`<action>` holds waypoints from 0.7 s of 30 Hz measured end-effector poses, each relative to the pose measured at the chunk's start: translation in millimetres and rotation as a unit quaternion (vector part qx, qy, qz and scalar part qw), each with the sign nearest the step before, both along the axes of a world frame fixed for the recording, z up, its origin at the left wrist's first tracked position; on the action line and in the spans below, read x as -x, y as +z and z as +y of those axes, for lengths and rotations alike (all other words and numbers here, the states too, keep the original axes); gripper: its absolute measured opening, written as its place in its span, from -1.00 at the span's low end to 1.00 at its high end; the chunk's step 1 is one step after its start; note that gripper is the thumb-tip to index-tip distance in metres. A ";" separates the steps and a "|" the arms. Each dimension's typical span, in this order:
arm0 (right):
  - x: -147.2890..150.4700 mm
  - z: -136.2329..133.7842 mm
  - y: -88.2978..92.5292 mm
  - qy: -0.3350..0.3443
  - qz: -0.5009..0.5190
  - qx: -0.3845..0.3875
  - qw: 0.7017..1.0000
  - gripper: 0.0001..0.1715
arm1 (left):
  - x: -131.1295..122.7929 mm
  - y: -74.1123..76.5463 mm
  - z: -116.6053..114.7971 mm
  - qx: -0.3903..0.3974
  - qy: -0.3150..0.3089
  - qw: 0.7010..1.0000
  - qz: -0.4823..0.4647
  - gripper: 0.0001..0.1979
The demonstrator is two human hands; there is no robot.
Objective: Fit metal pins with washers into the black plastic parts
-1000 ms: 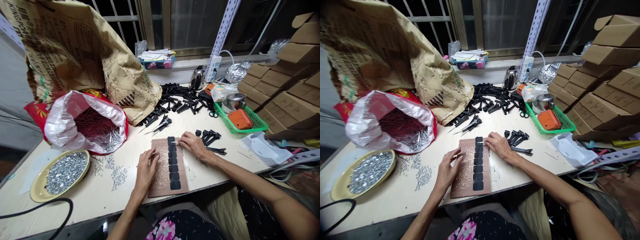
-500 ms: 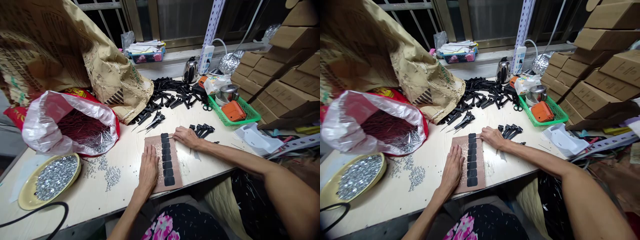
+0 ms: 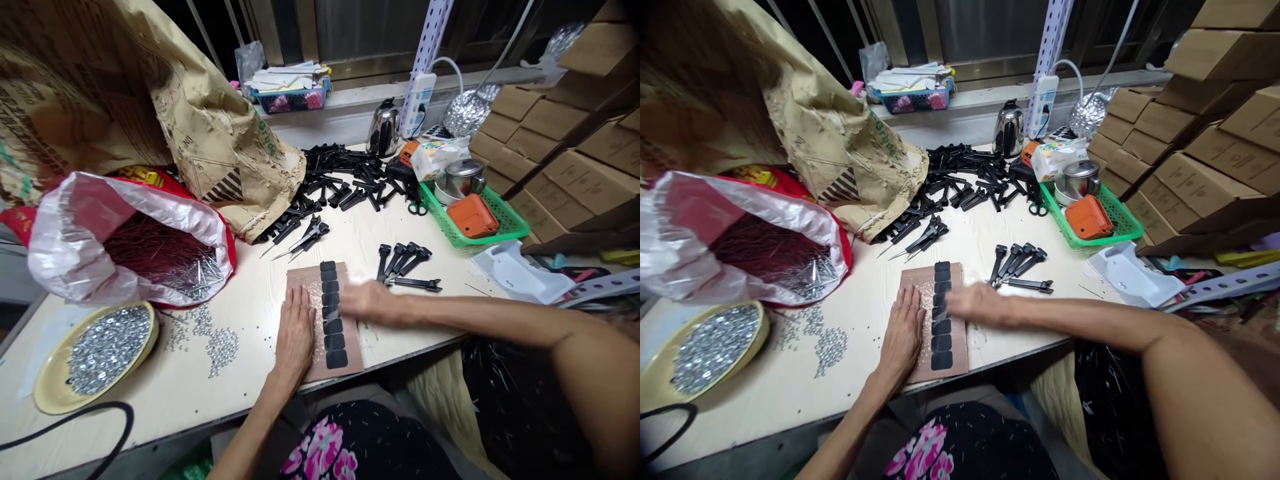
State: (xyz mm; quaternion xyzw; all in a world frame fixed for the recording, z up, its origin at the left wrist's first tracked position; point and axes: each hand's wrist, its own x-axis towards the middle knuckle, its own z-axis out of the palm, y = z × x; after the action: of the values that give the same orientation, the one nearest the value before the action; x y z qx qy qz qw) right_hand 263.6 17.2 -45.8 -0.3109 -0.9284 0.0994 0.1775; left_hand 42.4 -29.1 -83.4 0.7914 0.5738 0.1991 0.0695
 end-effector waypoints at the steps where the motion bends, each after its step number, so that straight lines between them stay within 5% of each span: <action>1: -1.2 3.1 -0.1 -0.028 0.003 -0.003 1.000 -0.50 | -0.2 -0.1 0.1 0.003 0.004 1.000 0.002 -0.50; 3: -3.7 7.4 -0.1 -0.069 -0.001 -0.013 0.998 -0.48 | -0.4 -0.3 0.1 0.008 0.006 1.000 0.003 -0.51; 8: -4.6 -6.4 -1.3 0.005 -0.034 -0.019 0.999 -0.68 | -1.2 0.5 -0.1 0.006 0.005 1.000 0.003 -0.51; 15: -0.5 -19.5 -0.5 -0.044 -0.021 0.006 0.999 -0.69 | -2.2 0.3 -0.6 0.010 0.004 1.000 -0.003 -0.52; 19: 2.3 -35.8 9.4 0.064 -0.044 0.013 0.997 -0.69 | -2.0 -0.5 -2.4 0.002 0.008 1.000 0.014 -0.53; 21: -7.1 -37.8 14.7 0.057 -0.039 0.034 0.997 -0.72 | -2.2 -0.2 -4.6 -0.003 0.011 1.000 0.028 -0.54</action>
State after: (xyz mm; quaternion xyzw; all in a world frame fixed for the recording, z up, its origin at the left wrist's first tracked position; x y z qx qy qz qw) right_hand 270.6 -20.7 -31.1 -0.2671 -0.9469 0.1286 0.1248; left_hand 44.6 -33.7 -83.6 0.7907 0.5833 0.1791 0.0485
